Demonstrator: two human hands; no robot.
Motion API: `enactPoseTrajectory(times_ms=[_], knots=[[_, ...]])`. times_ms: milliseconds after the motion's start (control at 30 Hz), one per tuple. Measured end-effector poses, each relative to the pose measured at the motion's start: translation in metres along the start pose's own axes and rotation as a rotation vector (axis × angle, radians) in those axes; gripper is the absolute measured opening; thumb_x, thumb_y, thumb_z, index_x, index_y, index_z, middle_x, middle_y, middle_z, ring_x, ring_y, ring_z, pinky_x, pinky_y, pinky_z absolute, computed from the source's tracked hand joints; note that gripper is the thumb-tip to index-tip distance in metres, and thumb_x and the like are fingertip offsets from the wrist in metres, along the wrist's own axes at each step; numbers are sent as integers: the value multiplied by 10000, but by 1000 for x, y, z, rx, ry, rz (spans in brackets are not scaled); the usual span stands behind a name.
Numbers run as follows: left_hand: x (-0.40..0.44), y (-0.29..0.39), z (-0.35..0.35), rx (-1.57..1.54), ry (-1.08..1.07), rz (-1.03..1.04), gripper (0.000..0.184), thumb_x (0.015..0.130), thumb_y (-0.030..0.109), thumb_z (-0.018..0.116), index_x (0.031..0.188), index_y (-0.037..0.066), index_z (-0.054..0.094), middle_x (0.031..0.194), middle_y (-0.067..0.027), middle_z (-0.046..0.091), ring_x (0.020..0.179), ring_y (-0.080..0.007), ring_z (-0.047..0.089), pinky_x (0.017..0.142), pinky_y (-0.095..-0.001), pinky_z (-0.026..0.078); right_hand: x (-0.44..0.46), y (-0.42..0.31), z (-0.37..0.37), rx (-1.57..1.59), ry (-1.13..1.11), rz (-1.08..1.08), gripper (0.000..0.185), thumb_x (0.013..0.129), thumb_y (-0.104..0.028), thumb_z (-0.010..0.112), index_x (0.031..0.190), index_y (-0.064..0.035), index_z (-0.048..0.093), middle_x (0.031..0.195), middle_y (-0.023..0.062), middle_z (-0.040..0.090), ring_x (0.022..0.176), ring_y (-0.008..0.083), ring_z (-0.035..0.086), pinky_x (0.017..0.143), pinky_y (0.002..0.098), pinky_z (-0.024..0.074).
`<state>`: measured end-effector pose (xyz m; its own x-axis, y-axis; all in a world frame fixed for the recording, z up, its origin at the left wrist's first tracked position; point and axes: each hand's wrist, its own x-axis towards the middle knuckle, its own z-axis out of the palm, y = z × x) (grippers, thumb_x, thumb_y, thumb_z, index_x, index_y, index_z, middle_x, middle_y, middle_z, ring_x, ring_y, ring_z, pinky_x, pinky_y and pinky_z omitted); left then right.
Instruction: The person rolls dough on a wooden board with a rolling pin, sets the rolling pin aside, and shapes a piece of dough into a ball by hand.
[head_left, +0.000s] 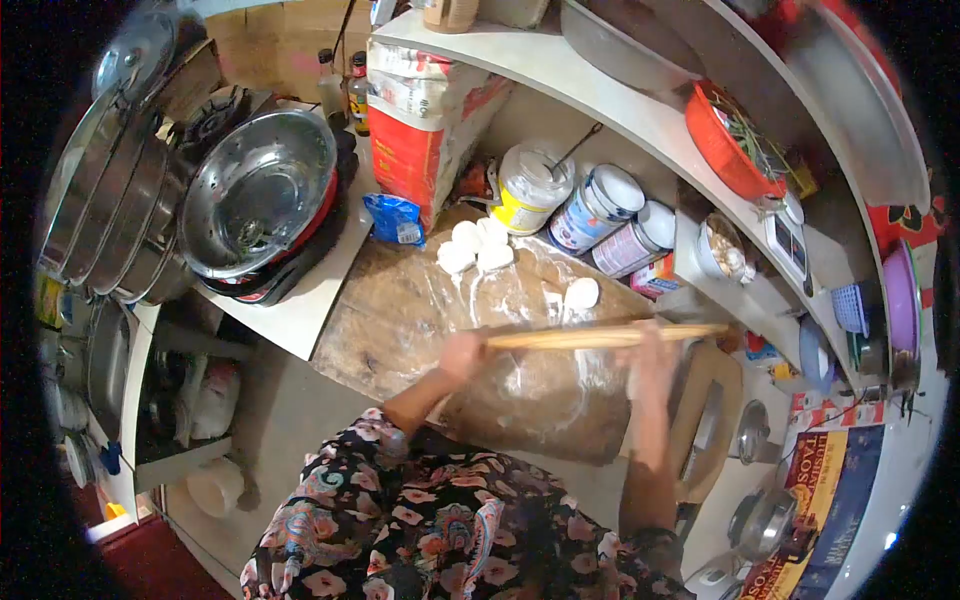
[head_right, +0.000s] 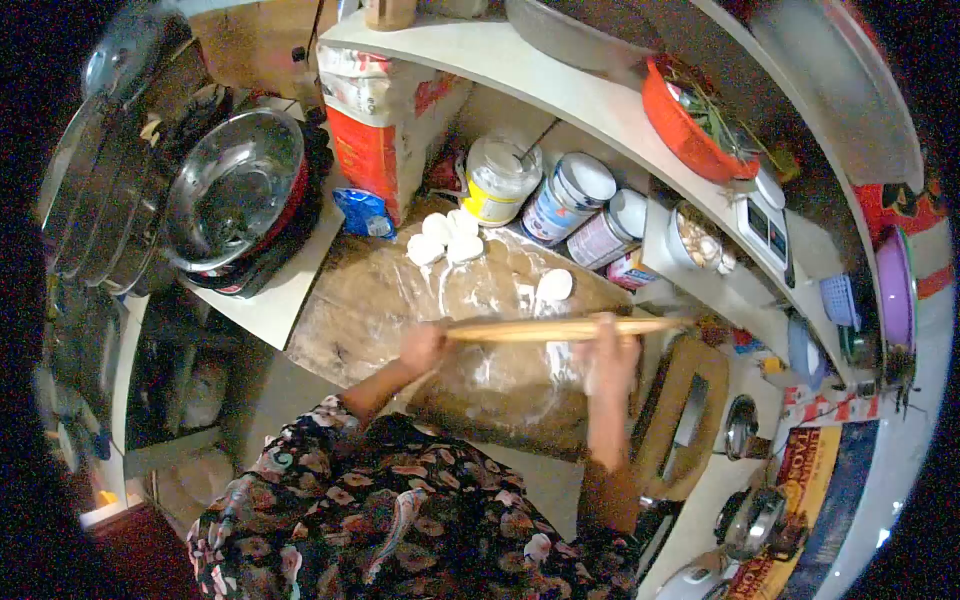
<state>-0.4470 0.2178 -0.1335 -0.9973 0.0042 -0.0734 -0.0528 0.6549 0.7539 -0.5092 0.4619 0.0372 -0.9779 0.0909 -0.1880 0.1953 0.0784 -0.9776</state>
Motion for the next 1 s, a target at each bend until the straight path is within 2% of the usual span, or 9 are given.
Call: enactPoseTrajectory(times_ms=[133, 233, 300, 600, 667, 700, 867, 967, 1000], knots=[[-23, -34, -26, -40, 191, -173, 264, 812, 318, 506, 945, 113, 608, 792, -174, 612, 718, -351, 581, 636, -451, 461, 27, -35, 10, 331, 168, -144, 459, 896, -237, 483, 1201, 83, 361, 1006, 200, 531, 896, 305, 577, 791, 352, 501], [-36, -39, -27, 35, 154, -174, 282, 812, 326, 508, 990, 118, 576, 784, -181, 608, 733, -367, 579, 646, -455, 464, 68, -29, 55, 572, 91, -376, 448, 831, -284, 589, 1105, 49, 466, 967, 168, 556, 791, 272, 615, 644, 312, 527], [-43, -52, -14, 45, 161, -144, 286, 810, 317, 519, 1019, 125, 550, 774, -189, 605, 728, -374, 577, 640, -459, 463, 92, -37, 88, 462, 8, -290, 440, 872, -216, 535, 1129, 116, 405, 1012, 230, 533, 954, 335, 576, 793, 363, 512], [-84, -49, -58, -151, 101, -249, 282, 799, 239, 570, 1036, 97, 517, 784, -212, 589, 721, -380, 573, 625, -453, 452, 304, 10, 238, 90, -329, -399, 355, 829, -205, 566, 1067, 52, 507, 970, 185, 581, 766, 290, 627, 614, 299, 534], [-92, -54, -63, -248, 205, -248, 263, 803, 227, 568, 1019, 81, 538, 773, -193, 582, 716, -376, 564, 631, -431, 452, 365, 42, 282, -108, 176, -575, 339, 809, -204, 544, 1109, -48, 524, 1043, 165, 574, 805, 295, 611, 702, 362, 511], [-93, -57, -65, -245, 201, -244, 263, 803, 227, 568, 1019, 81, 538, 773, -193, 582, 716, -376, 564, 631, -431, 452, 381, 51, 298, -106, 182, -575, 339, 809, -204, 544, 1109, -48, 524, 1043, 165, 574, 805, 295, 611, 702, 362, 511], [-96, -70, -71, -305, 180, -320, 258, 805, 190, 569, 1009, 33, 553, 923, -182, 579, 814, -351, 566, 692, -387, 457, 426, 96, 331, -850, 44, -932, 538, 853, -405, 380, 1302, -109, 364, 1366, 107, 328, 1253, 263, 303, 1029, 396, 258], [-91, -70, -73, -320, 168, -339, 249, 806, 175, 567, 1007, 29, 556, 938, -180, 580, 830, -341, 570, 707, -379, 459, 319, 0, 310, -1666, -259, -693, 497, 803, -436, 453, 1197, -136, 485, 1292, 104, 434, 1209, 280, 370, 952, 501, 318], [-90, -70, -73, -342, 155, -363, 247, 807, 171, 566, 1007, 26, 555, 938, -180, 581, 831, -339, 572, 711, -376, 459, 322, 4, 307, -1668, -257, -683, 497, 803, -436, 453, 1197, -136, 485, 1292, 104, 434, 1209, 280, 370, 952, 501, 318]])
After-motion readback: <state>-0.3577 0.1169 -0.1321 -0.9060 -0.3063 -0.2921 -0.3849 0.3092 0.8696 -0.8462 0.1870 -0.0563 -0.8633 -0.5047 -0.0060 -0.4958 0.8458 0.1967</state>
